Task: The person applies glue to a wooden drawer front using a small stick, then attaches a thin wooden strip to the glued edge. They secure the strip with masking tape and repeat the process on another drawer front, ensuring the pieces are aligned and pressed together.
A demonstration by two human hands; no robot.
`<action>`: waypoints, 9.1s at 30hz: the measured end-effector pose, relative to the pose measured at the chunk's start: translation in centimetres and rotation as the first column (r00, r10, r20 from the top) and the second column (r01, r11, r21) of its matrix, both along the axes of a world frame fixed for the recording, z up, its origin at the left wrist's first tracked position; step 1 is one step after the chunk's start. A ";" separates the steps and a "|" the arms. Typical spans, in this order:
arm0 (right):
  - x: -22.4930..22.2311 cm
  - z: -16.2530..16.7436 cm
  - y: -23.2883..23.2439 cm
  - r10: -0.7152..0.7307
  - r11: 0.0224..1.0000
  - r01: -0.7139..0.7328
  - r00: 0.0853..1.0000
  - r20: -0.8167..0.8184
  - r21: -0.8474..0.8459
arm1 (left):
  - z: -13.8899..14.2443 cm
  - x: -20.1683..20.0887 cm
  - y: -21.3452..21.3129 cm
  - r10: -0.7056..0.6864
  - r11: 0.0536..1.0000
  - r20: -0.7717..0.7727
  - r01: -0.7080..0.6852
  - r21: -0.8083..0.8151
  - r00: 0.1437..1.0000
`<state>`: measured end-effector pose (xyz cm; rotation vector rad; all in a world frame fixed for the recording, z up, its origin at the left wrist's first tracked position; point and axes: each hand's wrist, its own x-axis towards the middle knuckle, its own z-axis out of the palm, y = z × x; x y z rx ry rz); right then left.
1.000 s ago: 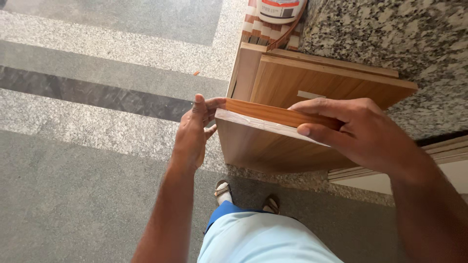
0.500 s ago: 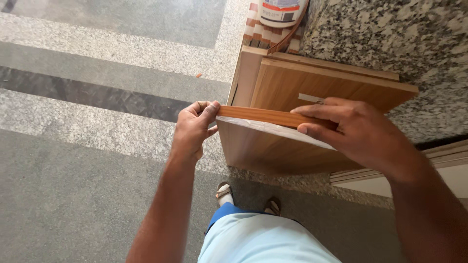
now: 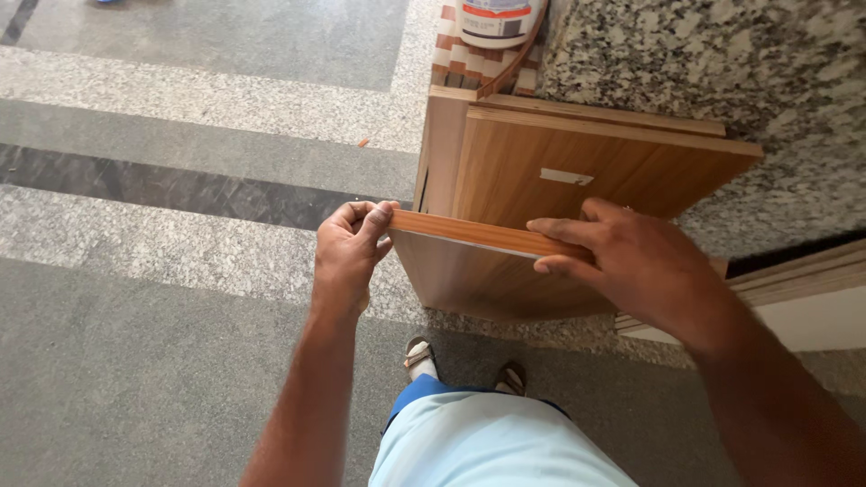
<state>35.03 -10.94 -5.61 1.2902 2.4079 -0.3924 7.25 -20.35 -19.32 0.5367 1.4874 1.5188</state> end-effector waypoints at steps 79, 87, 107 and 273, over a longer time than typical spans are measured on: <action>12.4 -5.2 0.3 -0.284 0.953 0.302 0.837 -0.468 -0.038 | 4.9 21.1 2.1 -0.254 0.643 -0.828 0.552 -0.530 -0.499; 11.7 -4.9 0.4 -0.388 0.914 0.406 0.888 -0.247 0.023 | 4.5 12.6 0.5 -0.299 0.786 -0.742 0.286 -0.548 -0.600; 11.9 -5.2 0.4 -0.417 0.903 0.427 0.858 -0.300 -0.034 | 7.4 -2.8 1.8 -0.226 0.833 -0.954 0.468 -0.294 -0.196; 18.9 -18.4 -1.6 -0.702 0.654 0.636 0.310 -0.641 -0.410 | 5.0 30.1 10.0 -0.358 0.614 -0.854 0.594 -0.520 -0.377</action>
